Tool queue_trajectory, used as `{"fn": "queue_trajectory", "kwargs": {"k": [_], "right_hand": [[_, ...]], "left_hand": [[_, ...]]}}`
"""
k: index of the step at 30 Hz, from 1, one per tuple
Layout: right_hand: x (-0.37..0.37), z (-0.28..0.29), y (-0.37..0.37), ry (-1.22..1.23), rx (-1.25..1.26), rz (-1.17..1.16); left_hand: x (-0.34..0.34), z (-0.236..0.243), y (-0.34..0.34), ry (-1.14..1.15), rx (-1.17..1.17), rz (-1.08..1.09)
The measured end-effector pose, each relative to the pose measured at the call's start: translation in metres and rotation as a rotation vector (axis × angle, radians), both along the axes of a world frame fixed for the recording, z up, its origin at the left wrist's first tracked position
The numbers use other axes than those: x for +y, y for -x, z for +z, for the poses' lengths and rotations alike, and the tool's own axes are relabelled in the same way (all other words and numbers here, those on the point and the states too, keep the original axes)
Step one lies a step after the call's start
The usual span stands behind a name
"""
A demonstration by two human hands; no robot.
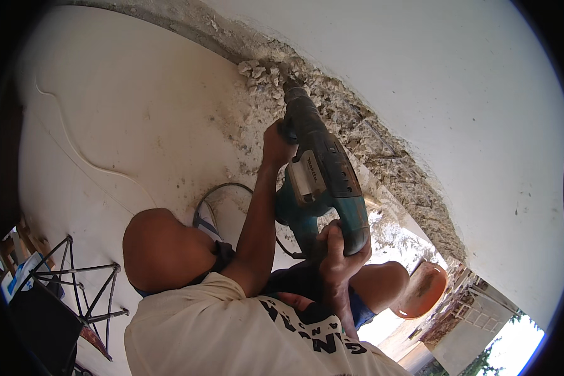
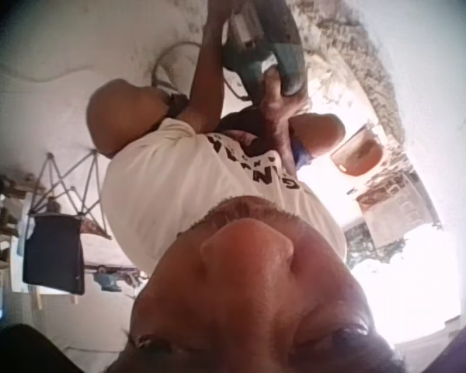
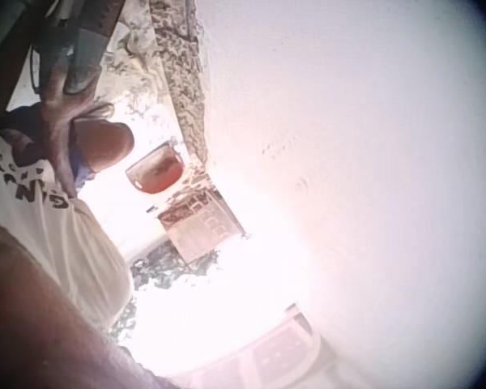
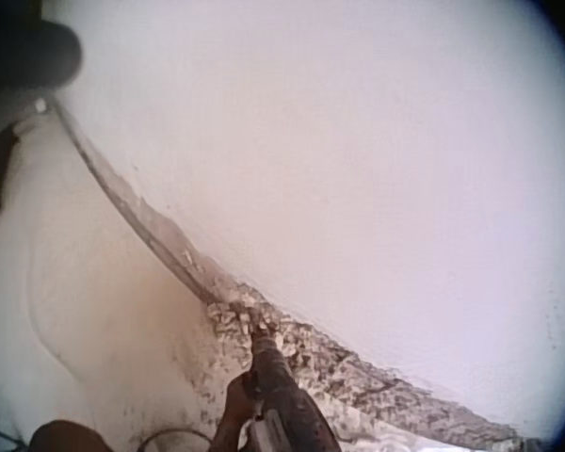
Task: The person uses a hammer drill to chip and break away the concrete edge of a floor, holding the tool with both hands while sitting on the ground.
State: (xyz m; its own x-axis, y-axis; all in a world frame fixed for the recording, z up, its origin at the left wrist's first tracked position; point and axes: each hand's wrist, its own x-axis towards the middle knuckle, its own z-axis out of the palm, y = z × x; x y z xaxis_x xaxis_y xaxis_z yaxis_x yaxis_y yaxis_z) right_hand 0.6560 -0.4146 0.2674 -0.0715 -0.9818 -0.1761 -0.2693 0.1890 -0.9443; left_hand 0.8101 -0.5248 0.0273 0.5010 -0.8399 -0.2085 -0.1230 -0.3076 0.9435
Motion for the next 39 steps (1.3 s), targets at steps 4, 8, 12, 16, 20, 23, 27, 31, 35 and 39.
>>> {"fn": "queue_trajectory", "kwargs": {"k": [4, 8, 12, 16, 20, 23, 27, 31, 35, 39], "right_hand": [[0.017, 0.002, 0.016, 0.098, 0.248, 0.127], [0.019, -0.008, 0.023, 0.056, 0.309, 0.086], [0.021, -0.010, 0.008, -0.011, 0.224, -0.024], [0.038, 0.026, 0.005, -0.007, 0.191, -0.055], [0.064, 0.042, -0.001, 0.086, 0.202, -0.044], [0.072, 0.052, -0.002, 0.130, 0.236, -0.043], [0.088, 0.064, 0.004, 0.187, 0.301, -0.017], [0.103, 0.063, 0.028, 0.313, 0.444, 0.162], [0.118, 0.048, 0.043, 0.290, 0.391, 0.143], [0.128, 0.045, 0.062, 0.335, 0.409, 0.194]], "left_hand": [[0.018, -0.011, 0.027, 0.316, 0.392, 0.124], [0.001, -0.005, 0.019, 0.283, 0.426, 0.091], [0.020, -0.028, 0.030, 0.338, 0.443, 0.140], [0.015, 0.012, 0.032, 0.325, 0.433, 0.056], [0.029, 0.028, 0.037, 0.425, 0.511, 0.065], [0.034, 0.037, 0.046, 0.464, 0.537, 0.048], [0.045, 0.072, 0.043, 0.392, 0.587, 0.016], [0.052, 0.090, 0.051, 0.509, 0.800, 0.041], [0.060, 0.072, 0.054, 0.489, 0.864, -0.029], [0.070, 0.068, 0.081, 0.532, 0.917, -0.058]]}}
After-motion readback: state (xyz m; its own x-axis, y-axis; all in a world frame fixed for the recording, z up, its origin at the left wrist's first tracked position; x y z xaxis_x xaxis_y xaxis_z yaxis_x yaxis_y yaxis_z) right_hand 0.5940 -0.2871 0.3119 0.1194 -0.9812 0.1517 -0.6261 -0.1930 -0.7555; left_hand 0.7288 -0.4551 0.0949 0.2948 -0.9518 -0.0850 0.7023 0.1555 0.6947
